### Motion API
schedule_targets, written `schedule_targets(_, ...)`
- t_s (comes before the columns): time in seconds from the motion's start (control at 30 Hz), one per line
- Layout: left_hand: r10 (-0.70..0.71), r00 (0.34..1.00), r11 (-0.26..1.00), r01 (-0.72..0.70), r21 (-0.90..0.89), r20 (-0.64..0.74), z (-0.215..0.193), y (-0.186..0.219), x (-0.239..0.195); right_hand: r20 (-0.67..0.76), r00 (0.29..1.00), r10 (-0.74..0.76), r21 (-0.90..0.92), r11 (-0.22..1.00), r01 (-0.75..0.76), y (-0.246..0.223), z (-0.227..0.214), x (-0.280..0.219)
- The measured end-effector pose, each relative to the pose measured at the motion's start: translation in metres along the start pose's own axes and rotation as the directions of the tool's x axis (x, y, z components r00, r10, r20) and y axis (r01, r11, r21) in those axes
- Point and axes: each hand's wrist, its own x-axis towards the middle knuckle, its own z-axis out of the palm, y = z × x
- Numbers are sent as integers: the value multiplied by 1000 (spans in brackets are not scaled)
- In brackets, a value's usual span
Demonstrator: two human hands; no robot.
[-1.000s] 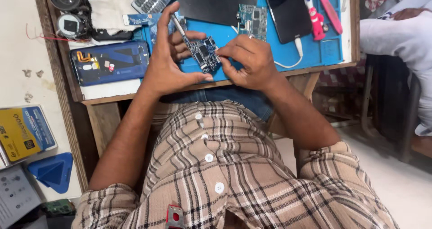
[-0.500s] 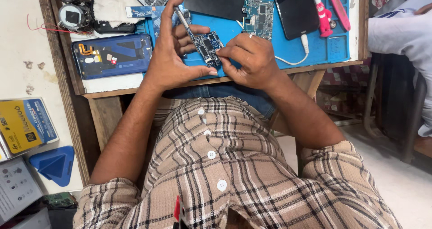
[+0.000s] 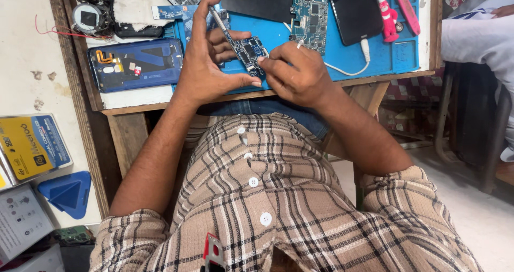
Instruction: The person works on a disassembled mobile phone motherboard, using a small tool to probe and adjust components. They connect a ribbon cable to the board and continue manipulating the circuitry with their hands.
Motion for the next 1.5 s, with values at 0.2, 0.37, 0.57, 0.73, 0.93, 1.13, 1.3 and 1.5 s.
schedule_targets(0.2, 34, 999, 997, -32, 74, -19, 1, -1, 1, 12, 999, -49, -87, 995, 50, -6, 4, 3)
schedule_targets(0.37, 42, 999, 996, -41, 81, -16, 0, -2, 1, 9, 998, -66, -130, 989, 66, -9, 7, 3)
schedule_targets(0.57, 48, 999, 997, -47, 68, -13, -1, -1, 1, 27, 998, -59, -136, 989, 62, -7, 8, 3)
schedule_targets(0.73, 50, 999, 997, -49, 56, -11, -1, 0, 1, 57, 998, -25, -139, 990, 33, -4, 9, 1)
schedule_targets(0.93, 8, 1000, 1000, -8, 2, -9, -1, 1, 0, 63, 998, 3, -101, 995, 3, -1, 9, -2)
schedule_targets(1.13, -1, 1000, 1000, 1, -9, -12, -1, -1, -1, 62, 998, -1, -92, 996, 7, 1, 10, -6)
schedule_targets(1.3, -13, 1000, 1000, 13, 7, -12, 0, -2, -2, 72, 997, -4, -106, 994, 12, 4, 13, -9)
schedule_targets(1.5, -29, 999, 1000, 29, -12, -13, -1, 1, 0, 70, 998, 0, -93, 996, 6, 4, 11, -8)
